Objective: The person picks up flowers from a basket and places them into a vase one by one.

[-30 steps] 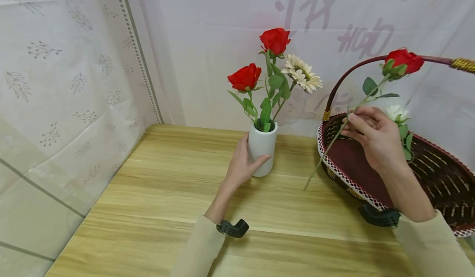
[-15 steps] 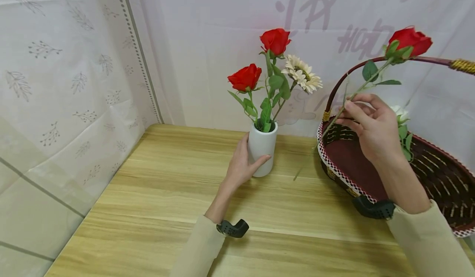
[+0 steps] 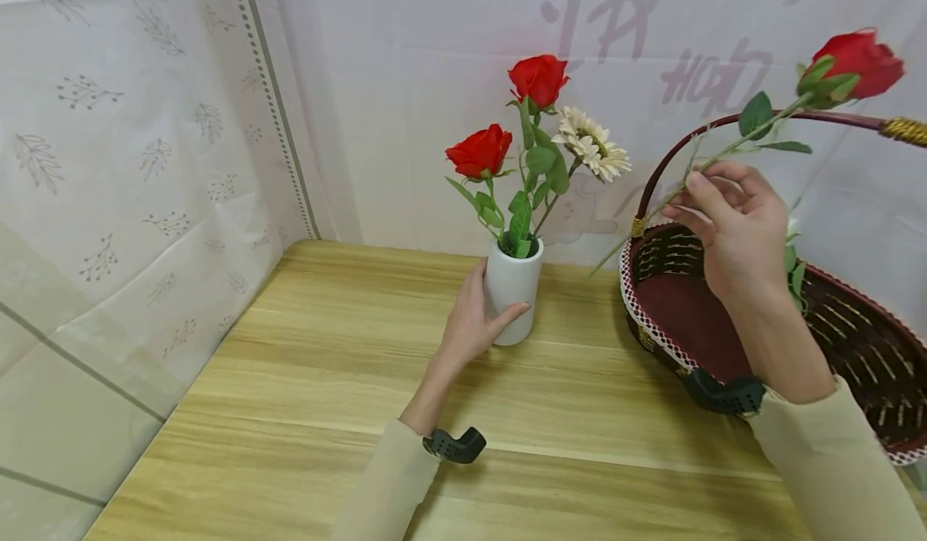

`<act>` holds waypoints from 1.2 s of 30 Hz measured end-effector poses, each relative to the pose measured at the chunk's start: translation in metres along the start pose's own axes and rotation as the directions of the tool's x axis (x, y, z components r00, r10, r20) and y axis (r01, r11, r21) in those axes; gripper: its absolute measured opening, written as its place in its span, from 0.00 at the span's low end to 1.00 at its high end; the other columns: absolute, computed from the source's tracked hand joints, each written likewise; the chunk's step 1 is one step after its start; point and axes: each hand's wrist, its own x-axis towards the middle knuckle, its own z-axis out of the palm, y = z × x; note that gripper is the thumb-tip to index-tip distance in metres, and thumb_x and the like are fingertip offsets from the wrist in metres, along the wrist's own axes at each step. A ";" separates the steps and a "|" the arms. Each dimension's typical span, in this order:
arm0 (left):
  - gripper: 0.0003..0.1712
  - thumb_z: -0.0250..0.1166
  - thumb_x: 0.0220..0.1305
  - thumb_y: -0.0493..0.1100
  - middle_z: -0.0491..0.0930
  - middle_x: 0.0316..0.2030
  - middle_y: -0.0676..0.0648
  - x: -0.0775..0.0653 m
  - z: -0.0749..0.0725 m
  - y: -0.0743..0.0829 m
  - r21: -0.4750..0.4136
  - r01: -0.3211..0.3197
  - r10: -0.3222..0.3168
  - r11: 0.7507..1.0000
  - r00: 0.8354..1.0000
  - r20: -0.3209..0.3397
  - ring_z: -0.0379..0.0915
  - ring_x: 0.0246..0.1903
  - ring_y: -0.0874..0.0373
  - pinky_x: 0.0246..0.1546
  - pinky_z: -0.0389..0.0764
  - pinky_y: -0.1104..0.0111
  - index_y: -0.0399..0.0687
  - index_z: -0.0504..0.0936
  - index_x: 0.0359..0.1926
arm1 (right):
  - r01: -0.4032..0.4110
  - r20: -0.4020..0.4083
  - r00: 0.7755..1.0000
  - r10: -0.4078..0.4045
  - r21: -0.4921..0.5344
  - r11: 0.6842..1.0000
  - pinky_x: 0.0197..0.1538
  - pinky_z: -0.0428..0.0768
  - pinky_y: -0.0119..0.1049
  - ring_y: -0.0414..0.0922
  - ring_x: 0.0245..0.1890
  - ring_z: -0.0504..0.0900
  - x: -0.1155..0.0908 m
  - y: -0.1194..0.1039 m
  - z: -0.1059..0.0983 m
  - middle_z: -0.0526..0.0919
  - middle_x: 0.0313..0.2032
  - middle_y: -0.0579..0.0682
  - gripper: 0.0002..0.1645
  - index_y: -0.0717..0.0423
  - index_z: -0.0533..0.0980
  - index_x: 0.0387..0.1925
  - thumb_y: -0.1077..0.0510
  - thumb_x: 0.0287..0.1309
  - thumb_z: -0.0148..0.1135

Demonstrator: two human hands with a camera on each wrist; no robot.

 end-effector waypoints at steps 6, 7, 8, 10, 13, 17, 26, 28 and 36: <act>0.55 0.73 0.60 0.60 0.64 0.68 0.40 0.000 0.000 0.000 -0.004 0.005 -0.005 1.000 1.000 0.004 0.66 0.64 0.46 0.61 0.72 0.47 0.45 0.53 0.77 | 0.056 -0.046 0.997 -0.054 0.049 0.997 0.35 0.86 0.41 0.53 0.28 0.84 0.003 0.000 0.004 0.82 0.31 0.63 0.11 0.73 0.73 0.39 0.74 0.57 0.67; 0.55 0.73 0.60 0.60 0.64 0.68 0.40 0.000 -0.001 0.001 -0.005 0.005 -0.005 1.000 1.000 0.004 0.66 0.64 0.46 0.61 0.72 0.47 0.44 0.53 0.77 | 0.063 -0.052 0.997 -0.060 0.059 0.996 0.35 0.86 0.41 0.54 0.28 0.84 0.004 0.000 0.005 0.81 0.31 0.63 0.11 0.73 0.73 0.39 0.74 0.57 0.67; 0.55 0.73 0.60 0.60 0.64 0.68 0.39 0.000 -0.001 0.001 -0.005 0.004 -0.004 1.000 1.000 0.003 0.66 0.64 0.46 0.60 0.72 0.47 0.44 0.53 0.77 | 0.070 -0.058 0.996 -0.066 0.067 0.995 0.35 0.86 0.42 0.54 0.28 0.84 0.004 -0.001 0.006 0.81 0.31 0.63 0.11 0.73 0.73 0.39 0.75 0.57 0.67; 0.55 0.73 0.60 0.60 0.64 0.68 0.39 0.000 -0.001 0.001 -0.004 -0.001 0.001 1.000 1.000 0.000 0.66 0.63 0.45 0.60 0.72 0.47 0.43 0.53 0.76 | 0.080 -0.069 0.995 -0.075 0.076 0.994 0.35 0.86 0.42 0.54 0.28 0.84 0.005 -0.002 0.008 0.81 0.32 0.63 0.11 0.73 0.73 0.39 0.75 0.56 0.67; 0.54 0.73 0.60 0.59 0.64 0.68 0.39 0.000 -0.001 0.001 -0.003 -0.009 0.009 1.000 1.000 -0.005 0.67 0.63 0.45 0.60 0.73 0.47 0.43 0.54 0.76 | 0.091 -0.085 0.993 -0.086 0.064 0.994 0.36 0.86 0.42 0.54 0.29 0.84 0.007 -0.003 0.010 0.79 0.33 0.63 0.12 0.72 0.73 0.39 0.74 0.56 0.68; 0.54 0.73 0.60 0.59 0.65 0.67 0.39 0.000 -0.001 0.001 0.000 -0.013 0.013 1.000 1.000 -0.010 0.67 0.63 0.45 0.59 0.73 0.47 0.43 0.54 0.76 | 0.111 -0.110 0.989 -0.103 0.073 0.991 0.36 0.86 0.42 0.55 0.29 0.83 0.009 -0.002 0.013 0.79 0.34 0.63 0.13 0.73 0.73 0.39 0.74 0.55 0.69; 0.54 0.73 0.60 0.59 0.65 0.67 0.39 -0.001 0.000 0.000 0.004 -0.005 0.005 1.000 1.000 -0.008 0.67 0.63 0.46 0.59 0.73 0.47 0.44 0.54 0.76 | 0.180 -0.162 0.973 -0.161 0.105 0.978 0.34 0.86 0.40 0.55 0.27 0.83 0.013 0.008 0.019 0.79 0.31 0.64 0.12 0.75 0.74 0.38 0.76 0.54 0.68; 0.55 0.73 0.60 0.59 0.65 0.68 0.39 -0.001 0.000 0.000 0.004 -0.006 0.006 1.000 1.000 -0.006 0.66 0.63 0.45 0.59 0.73 0.47 0.44 0.54 0.76 | 0.187 -0.173 0.971 -0.166 0.112 0.976 0.35 0.86 0.40 0.54 0.28 0.83 0.014 0.010 0.020 0.79 0.31 0.64 0.11 0.75 0.74 0.38 0.77 0.55 0.67; 0.54 0.73 0.60 0.60 0.65 0.68 0.38 -0.001 0.000 0.000 0.011 -0.014 0.015 1.000 1.000 -0.010 0.67 0.63 0.45 0.58 0.74 0.46 0.43 0.54 0.76 | 0.178 -0.167 0.972 -0.163 0.084 0.980 0.37 0.86 0.41 0.54 0.29 0.83 0.015 0.022 0.024 0.79 0.31 0.63 0.12 0.73 0.73 0.39 0.75 0.55 0.68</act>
